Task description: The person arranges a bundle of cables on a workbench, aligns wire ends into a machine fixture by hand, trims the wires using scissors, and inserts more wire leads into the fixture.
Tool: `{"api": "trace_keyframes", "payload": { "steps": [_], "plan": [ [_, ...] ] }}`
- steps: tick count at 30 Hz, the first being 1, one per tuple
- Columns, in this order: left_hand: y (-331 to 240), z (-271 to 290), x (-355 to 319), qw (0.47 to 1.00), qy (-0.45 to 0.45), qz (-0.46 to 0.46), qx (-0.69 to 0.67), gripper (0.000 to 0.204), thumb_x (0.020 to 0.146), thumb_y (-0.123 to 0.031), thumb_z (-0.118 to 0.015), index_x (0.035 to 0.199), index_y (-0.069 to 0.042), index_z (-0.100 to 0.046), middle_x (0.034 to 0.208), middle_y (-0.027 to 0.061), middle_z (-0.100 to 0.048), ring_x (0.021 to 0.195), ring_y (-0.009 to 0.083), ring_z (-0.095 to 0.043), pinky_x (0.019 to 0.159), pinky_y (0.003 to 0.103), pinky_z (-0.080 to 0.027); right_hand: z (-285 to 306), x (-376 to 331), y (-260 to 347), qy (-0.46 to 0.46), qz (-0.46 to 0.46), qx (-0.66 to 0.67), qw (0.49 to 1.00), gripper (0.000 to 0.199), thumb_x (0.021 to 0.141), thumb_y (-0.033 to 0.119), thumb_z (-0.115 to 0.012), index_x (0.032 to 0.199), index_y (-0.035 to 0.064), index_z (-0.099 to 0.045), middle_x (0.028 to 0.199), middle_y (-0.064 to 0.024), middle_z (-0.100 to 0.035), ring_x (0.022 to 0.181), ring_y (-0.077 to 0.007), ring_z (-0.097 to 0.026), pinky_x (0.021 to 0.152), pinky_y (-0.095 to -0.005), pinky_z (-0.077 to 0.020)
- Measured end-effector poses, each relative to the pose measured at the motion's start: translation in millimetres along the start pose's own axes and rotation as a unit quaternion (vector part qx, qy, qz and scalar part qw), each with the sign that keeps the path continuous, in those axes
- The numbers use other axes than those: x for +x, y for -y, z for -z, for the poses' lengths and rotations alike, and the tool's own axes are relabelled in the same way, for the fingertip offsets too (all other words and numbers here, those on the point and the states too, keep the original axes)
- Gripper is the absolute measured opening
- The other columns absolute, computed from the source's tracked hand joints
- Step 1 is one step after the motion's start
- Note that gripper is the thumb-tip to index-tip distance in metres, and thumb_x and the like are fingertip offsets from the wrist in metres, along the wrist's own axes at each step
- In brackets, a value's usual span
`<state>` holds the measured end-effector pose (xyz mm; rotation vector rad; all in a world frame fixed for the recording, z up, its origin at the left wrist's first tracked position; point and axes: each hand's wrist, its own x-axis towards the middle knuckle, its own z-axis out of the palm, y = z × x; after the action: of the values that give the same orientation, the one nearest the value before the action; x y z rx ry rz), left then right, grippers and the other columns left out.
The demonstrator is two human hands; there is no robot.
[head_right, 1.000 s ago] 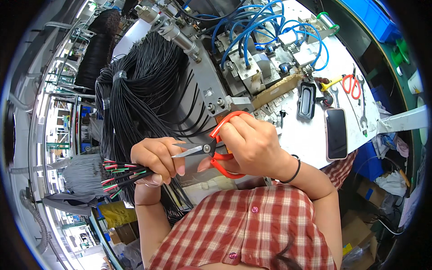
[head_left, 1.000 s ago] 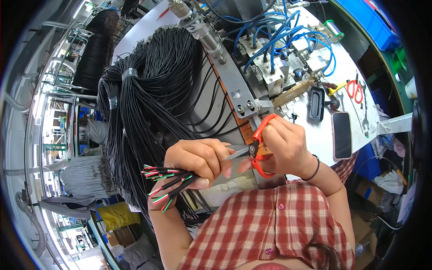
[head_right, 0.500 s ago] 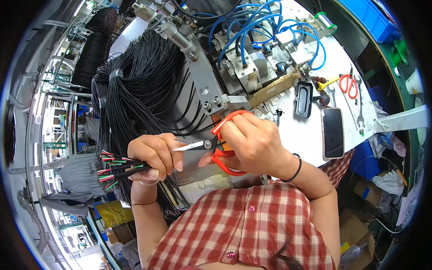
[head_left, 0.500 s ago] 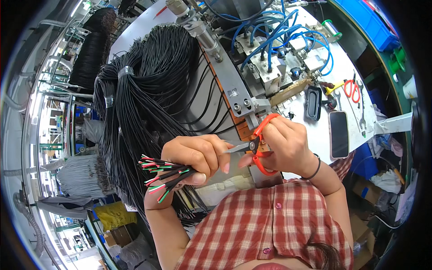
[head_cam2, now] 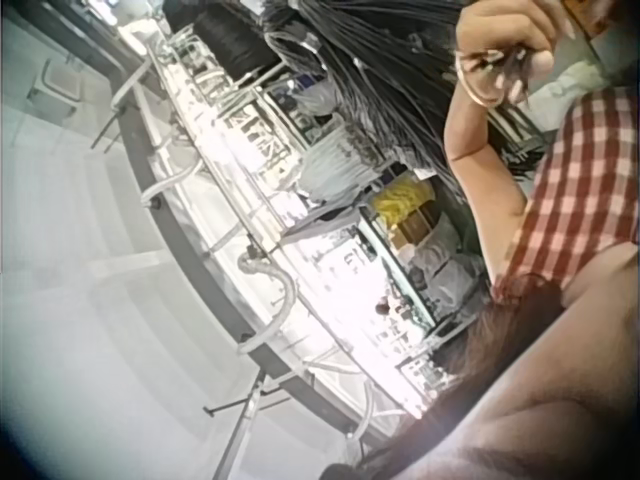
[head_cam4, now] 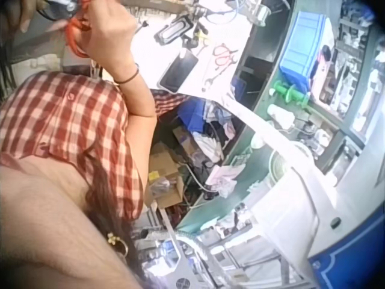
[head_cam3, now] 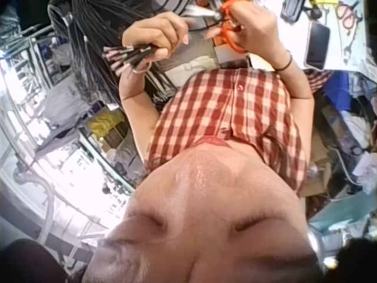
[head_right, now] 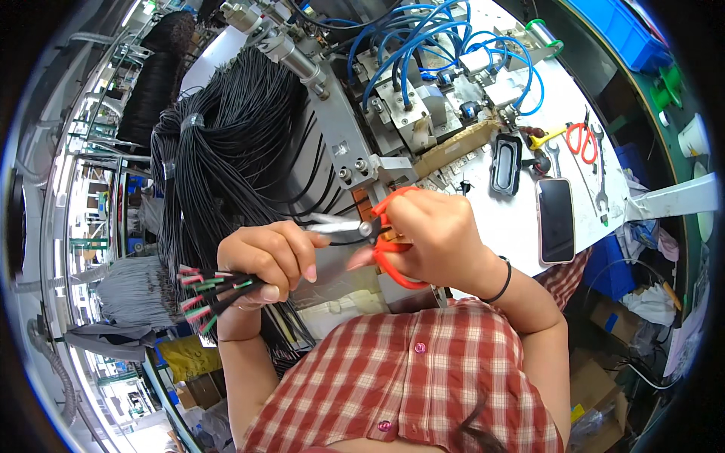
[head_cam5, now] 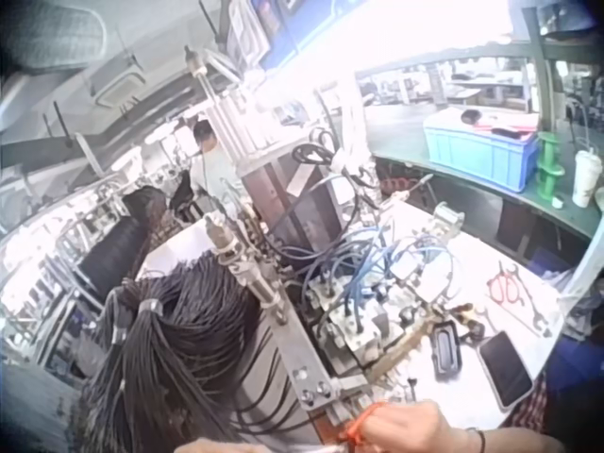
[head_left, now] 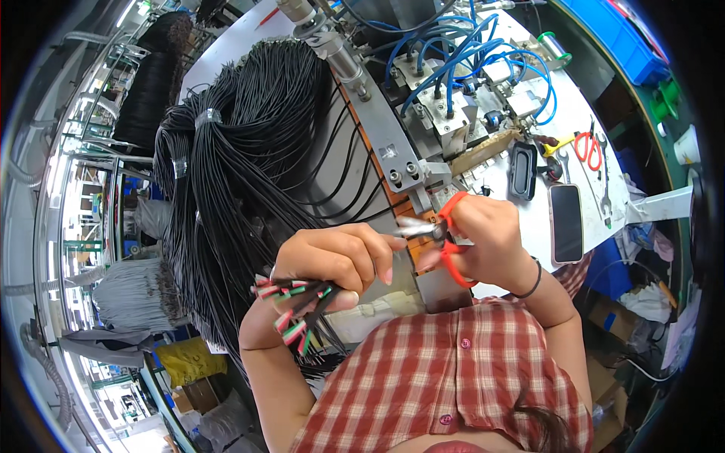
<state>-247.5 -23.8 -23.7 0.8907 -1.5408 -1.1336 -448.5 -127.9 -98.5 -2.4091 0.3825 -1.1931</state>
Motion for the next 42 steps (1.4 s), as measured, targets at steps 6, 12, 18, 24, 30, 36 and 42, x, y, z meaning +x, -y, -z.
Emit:
{"api": "trace_keyframes", "payload": {
  "steps": [6,12,18,24,30,36,42],
  "plan": [
    [7.0,-7.2,3.3,0.857,0.142,-0.246,0.429,0.014,0.076,-0.005,-0.062,0.063,-0.001,-0.06,0.068,0.0061,-0.059,0.081,0.0229,-0.061,0.086,0.04,-0.052,-4.2,1.7,-6.0,-0.043,-0.054,0.149,0.986,0.06,0.056,0.049,-0.082,0.077,0.0029,-0.05,0.069,-0.008,-0.047,0.056,-0.0248,-0.048,0.047,-0.0327,-0.0374],
    [12.2,-19.8,-1.1,0.637,0.246,-0.359,0.636,0.002,0.072,0.002,-0.059,0.071,0.001,-0.061,0.076,0.0052,-0.062,0.091,0.0215,-0.061,0.087,0.034,-0.054,4.4,-7.2,6.7,-0.018,-0.051,0.122,0.991,0.064,0.056,0.054,-0.079,0.079,0.0025,-0.049,0.074,-0.0099,-0.049,0.061,-0.0266,-0.05,0.05,-0.0328,-0.0391],
    [14.0,-20.4,1.0,0.661,0.246,-0.338,0.623,0.009,0.076,-0.002,-0.055,0.069,0.002,-0.06,0.078,0.0094,-0.059,0.087,0.0226,-0.059,0.096,0.038,-0.05,10.4,-15.1,10.8,-0.007,-0.06,0.062,0.996,0.063,0.057,0.055,-0.079,0.079,0.0033,-0.051,0.075,-0.0088,-0.051,0.063,-0.0259,-0.052,0.052,-0.0324,-0.043],
    [15.6,-19.5,0.4,0.674,0.248,-0.334,0.61,0.009,0.075,-0.001,-0.056,0.068,0.002,-0.06,0.074,0.0072,-0.058,0.083,0.0207,-0.059,0.095,0.038,-0.051,7.1,-12.9,9.0,-0.028,-0.036,0.008,0.999,0.06,0.056,0.052,-0.08,0.078,0.0037,-0.052,0.076,-0.0081,-0.053,0.064,-0.0247,-0.055,0.053,-0.0323,-0.045],
    [19.8,-23.0,-2.9,0.673,0.22,-0.331,0.624,0.007,0.073,-0.001,-0.059,0.068,0.002,-0.061,0.073,0.006,-0.057,0.083,0.0199,-0.059,0.093,0.037,-0.053,8.3,-15.4,14.5,-0.021,-0.05,-0.023,0.998,0.056,0.055,0.048,-0.081,0.078,0.0041,-0.053,0.076,-0.0083,-0.053,0.065,-0.0245,-0.056,0.053,-0.032,-0.0455],
    [19.0,-26.2,-1.6,0.691,0.211,-0.311,0.617,0.005,0.072,0.0,-0.059,0.068,0.003,-0.061,0.074,0.0066,-0.058,0.087,0.0203,-0.06,0.092,0.039,-0.053,1.0,-18.6,10.3,-0.028,-0.048,-0.047,0.997,0.055,0.055,0.046,-0.082,0.078,0.0041,-0.054,0.075,-0.0084,-0.053,0.064,-0.0244,-0.055,0.052,-0.0315,-0.0453],
    [17.2,-19.1,0.4,0.787,0.204,-0.283,0.509,0.007,0.073,0.0,-0.059,0.067,0.003,-0.059,0.076,0.0095,-0.059,0.089,0.0236,-0.061,0.092,0.046,-0.052,3.3,-13.9,11.4,-0.019,-0.059,-0.019,0.998,0.057,0.053,0.046,-0.083,0.077,0.0041,-0.053,0.073,-0.0075,-0.052,0.062,-0.0242,-0.054,0.052,-0.0314,-0.045]
  ]
}}
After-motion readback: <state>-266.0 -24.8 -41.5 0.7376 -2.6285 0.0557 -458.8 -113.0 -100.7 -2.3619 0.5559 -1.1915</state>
